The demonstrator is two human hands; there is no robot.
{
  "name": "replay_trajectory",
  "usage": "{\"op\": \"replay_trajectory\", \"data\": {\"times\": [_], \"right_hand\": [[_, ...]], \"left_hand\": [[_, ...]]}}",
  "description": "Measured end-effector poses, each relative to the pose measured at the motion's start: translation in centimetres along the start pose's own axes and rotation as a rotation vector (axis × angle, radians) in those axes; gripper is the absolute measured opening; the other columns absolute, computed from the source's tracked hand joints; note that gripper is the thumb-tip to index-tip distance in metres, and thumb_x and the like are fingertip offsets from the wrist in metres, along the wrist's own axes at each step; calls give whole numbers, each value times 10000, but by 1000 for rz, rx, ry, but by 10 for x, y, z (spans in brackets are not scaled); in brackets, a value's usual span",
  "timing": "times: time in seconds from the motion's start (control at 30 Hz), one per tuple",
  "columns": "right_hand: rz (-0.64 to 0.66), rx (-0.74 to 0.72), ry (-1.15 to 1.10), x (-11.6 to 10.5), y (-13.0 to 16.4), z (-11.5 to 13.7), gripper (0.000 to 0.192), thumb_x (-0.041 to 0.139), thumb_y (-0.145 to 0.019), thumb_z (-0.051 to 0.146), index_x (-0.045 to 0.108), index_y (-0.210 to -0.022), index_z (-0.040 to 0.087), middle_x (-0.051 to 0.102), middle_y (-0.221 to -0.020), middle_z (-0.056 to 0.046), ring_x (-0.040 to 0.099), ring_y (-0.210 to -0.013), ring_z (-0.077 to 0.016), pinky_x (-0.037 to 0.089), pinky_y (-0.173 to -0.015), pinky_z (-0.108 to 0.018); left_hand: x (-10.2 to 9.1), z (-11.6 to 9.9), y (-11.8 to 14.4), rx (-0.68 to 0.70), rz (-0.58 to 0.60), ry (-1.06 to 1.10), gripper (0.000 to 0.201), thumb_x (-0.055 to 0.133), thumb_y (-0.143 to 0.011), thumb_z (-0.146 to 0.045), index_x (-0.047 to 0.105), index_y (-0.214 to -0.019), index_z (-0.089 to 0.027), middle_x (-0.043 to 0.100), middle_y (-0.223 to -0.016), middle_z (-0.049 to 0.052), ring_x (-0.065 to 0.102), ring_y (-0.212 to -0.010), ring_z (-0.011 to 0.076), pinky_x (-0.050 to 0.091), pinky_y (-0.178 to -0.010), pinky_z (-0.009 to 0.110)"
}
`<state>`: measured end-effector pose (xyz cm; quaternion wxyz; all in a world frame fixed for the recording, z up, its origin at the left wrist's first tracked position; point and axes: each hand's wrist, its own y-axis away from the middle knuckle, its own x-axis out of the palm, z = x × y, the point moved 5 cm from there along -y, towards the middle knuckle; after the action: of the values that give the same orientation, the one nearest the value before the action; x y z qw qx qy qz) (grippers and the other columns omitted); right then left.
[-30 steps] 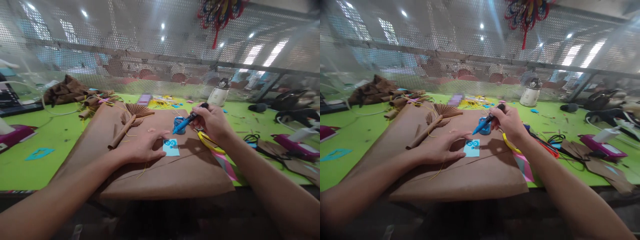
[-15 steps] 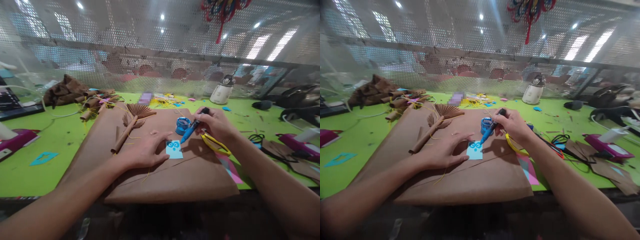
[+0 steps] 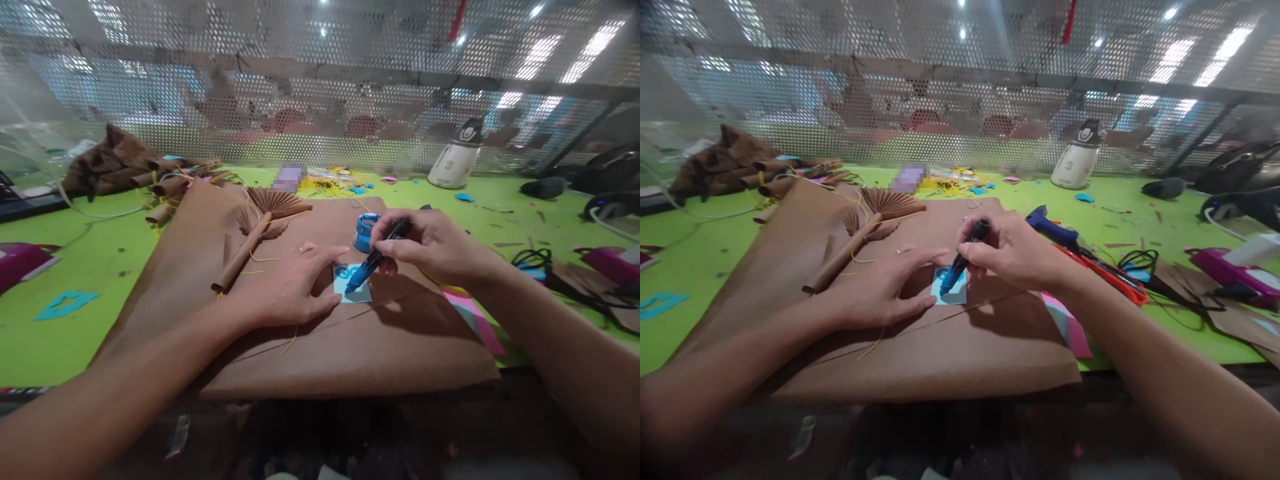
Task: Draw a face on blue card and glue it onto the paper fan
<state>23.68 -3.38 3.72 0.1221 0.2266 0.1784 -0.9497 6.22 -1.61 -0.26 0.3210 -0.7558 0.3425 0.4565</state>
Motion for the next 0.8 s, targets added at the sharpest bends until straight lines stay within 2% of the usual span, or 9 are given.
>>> {"op": "replay_trajectory", "data": {"times": [0.4,0.8], "right_hand": [[-13,4,40,-4,3,0,64,663,-769,215,684,-820,181,651,-652,-4,615,-581,-140,461,-532,-237],[12,-6,31,-1,5,2,63,648,-783,211,677,-837,194,647,-657,-2,622,-602,-149,478,-545,-250]], "left_hand": [[-1,-3,-3,7,12,17,505,571,-815,-308,456,-1304,-260,587,-1210,60,492,-1127,293,409,-949,443],[-2,-3,-2,-3,22,4,518,574,-815,-335,443,-1312,-276,587,-1208,59,496,-1126,287,417,-943,440]]}}
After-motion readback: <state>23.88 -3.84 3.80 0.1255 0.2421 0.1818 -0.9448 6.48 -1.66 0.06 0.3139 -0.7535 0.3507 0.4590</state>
